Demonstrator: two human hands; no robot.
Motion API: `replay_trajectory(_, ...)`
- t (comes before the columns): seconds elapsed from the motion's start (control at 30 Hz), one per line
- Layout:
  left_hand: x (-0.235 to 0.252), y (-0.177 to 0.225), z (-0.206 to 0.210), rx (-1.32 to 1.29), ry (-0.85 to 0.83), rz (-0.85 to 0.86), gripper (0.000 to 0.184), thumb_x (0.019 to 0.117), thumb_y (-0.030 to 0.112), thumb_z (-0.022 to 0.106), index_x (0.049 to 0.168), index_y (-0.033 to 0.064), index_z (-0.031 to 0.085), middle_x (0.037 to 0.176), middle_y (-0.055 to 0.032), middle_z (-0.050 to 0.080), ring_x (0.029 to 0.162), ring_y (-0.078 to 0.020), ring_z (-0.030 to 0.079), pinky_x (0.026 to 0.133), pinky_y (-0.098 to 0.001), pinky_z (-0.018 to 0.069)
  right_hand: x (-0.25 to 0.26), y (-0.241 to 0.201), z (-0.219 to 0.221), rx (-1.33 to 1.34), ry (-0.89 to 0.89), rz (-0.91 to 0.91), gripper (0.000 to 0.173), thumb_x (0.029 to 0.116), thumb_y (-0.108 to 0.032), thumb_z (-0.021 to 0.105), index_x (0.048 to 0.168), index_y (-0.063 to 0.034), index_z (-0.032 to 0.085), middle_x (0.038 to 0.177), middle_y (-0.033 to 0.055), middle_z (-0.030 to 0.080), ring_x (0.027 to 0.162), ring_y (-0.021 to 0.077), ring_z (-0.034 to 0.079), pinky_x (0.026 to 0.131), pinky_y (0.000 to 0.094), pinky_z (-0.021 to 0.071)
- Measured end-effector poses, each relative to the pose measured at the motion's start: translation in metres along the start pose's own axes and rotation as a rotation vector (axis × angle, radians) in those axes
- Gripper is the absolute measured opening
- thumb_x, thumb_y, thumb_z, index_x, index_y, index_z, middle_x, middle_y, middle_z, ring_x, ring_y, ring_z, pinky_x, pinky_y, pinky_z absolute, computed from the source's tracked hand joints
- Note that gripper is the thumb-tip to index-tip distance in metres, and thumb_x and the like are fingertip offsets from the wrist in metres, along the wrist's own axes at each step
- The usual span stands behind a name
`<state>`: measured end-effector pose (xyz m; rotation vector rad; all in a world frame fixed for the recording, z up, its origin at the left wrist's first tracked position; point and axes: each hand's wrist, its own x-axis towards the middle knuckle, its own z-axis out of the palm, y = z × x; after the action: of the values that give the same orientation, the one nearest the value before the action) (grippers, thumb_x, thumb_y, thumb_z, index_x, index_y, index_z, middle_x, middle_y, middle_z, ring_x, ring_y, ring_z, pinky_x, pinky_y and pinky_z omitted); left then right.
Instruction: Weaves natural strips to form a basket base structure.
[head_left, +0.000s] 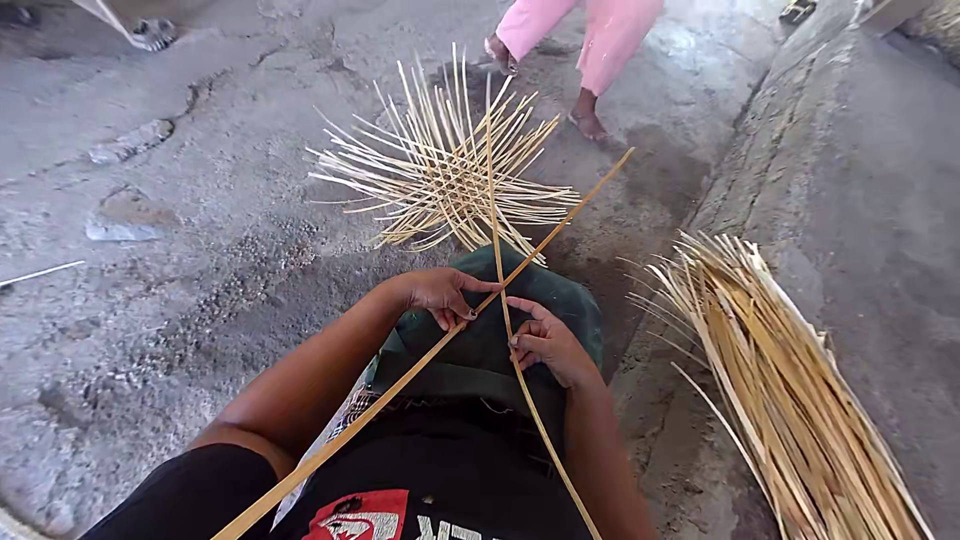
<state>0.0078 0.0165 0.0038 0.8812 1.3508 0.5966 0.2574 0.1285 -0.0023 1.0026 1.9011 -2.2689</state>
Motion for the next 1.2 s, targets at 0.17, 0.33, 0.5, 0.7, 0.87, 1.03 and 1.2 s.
replay_trajectory(0.17, 0.004, 0.003, -0.003, 0.051, -0.024, -0.013, 0.064, 0.1005, 0.008, 0.064, 0.155, 0.036, 0.045, 0.09, -0.0135, 0.073, 0.062, -0.0149, 0.069, 0.059, -0.0268, 0.0586, 0.001, -0.002, 0.002, -0.034, 0.01, 0.016, 0.069, 0.0927, -0.002, 0.065, 0.156, -0.0134, 0.04, 0.086, 0.0124, 0.066, 0.066, 0.0214, 0.07, 0.062, 0.0375, 0.0639)
replay_trajectory(0.33, 0.006, -0.002, -0.004, 0.037, -0.032, 0.002, 0.069, 0.0989, 0.009, 0.066, 0.156, 0.0389, 0.042, 0.093, -0.013, 0.074, 0.065, -0.0161, 0.071, 0.06, -0.028, 0.0598, -0.002, -0.003, 0.004, -0.04, 0.018, 0.027, 0.068, 0.0933, -0.002, 0.063, 0.156, -0.0146, 0.04, 0.086, 0.0121, 0.065, 0.065, 0.0214, 0.069, 0.062, 0.0384, 0.0638)
replay_trajectory(0.5, 0.004, -0.005, -0.006, 0.025, -0.055, 0.026, 0.072, 0.098, 0.008, 0.067, 0.157, 0.0386, 0.041, 0.094, -0.0144, 0.074, 0.064, -0.0187, 0.071, 0.059, -0.0311, 0.0608, -0.002, -0.003, 0.009, -0.077, 0.031, 0.01, 0.069, 0.0928, -0.001, 0.064, 0.156, -0.0164, 0.04, 0.082, 0.0126, 0.064, 0.062, 0.0225, 0.069, 0.06, 0.0397, 0.064)
replay_trajectory(0.7, 0.004, -0.001, -0.004, 0.011, -0.057, 0.005, 0.074, 0.0973, 0.009, 0.069, 0.157, 0.0393, 0.04, 0.095, -0.015, 0.074, 0.064, -0.0195, 0.071, 0.06, -0.0317, 0.0606, -0.003, -0.001, 0.006, -0.083, 0.028, 0.002, 0.069, 0.0929, -0.002, 0.064, 0.156, -0.0165, 0.041, 0.084, 0.0127, 0.065, 0.064, 0.0229, 0.07, 0.062, 0.0401, 0.0641)
replay_trajectory(0.87, 0.007, 0.007, -0.001, 0.09, -0.008, -0.049, 0.062, 0.1, 0.027, 0.068, 0.156, 0.0379, 0.044, 0.082, -0.0129, 0.074, 0.062, -0.0206, 0.072, 0.059, -0.034, 0.0616, -0.005, -0.002, 0.006, -0.09, 0.03, 0.021, 0.067, 0.0953, -0.004, 0.064, 0.157, -0.0187, 0.041, 0.086, 0.0137, 0.067, 0.064, 0.0223, 0.07, 0.062, 0.0397, 0.064)
replay_trajectory(1.03, 0.022, 0.029, 0.012, 0.481, 0.338, 0.054, 0.031, 0.0993, 0.041, 0.068, 0.123, 0.0229, 0.076, 0.083, -0.0054, 0.075, 0.065, -0.0161, 0.07, 0.065, -0.0377, 0.0616, -0.023, -0.006, -0.003, -0.28, 0.02, -0.045, 0.059, 0.1019, -0.024, 0.066, 0.156, -0.0162, 0.043, 0.098, 0.013, 0.073, 0.077, 0.0182, 0.074, 0.072, 0.0348, 0.064)
replay_trajectory(1.2, 0.042, 0.03, 0.01, 0.839, 0.462, 0.339, 0.012, 0.0914, 0.024, 0.079, 0.102, 0.019, 0.081, 0.103, -0.0135, 0.075, 0.098, -0.0364, 0.07, 0.088, -0.0692, 0.0502, -0.087, 0.002, -0.055, -0.382, 0.429, -0.12, 0.046, 0.1034, -0.026, 0.063, 0.147, -0.0145, 0.055, 0.107, 0.0135, 0.073, 0.091, 0.0204, 0.072, 0.085, 0.0401, 0.0599)
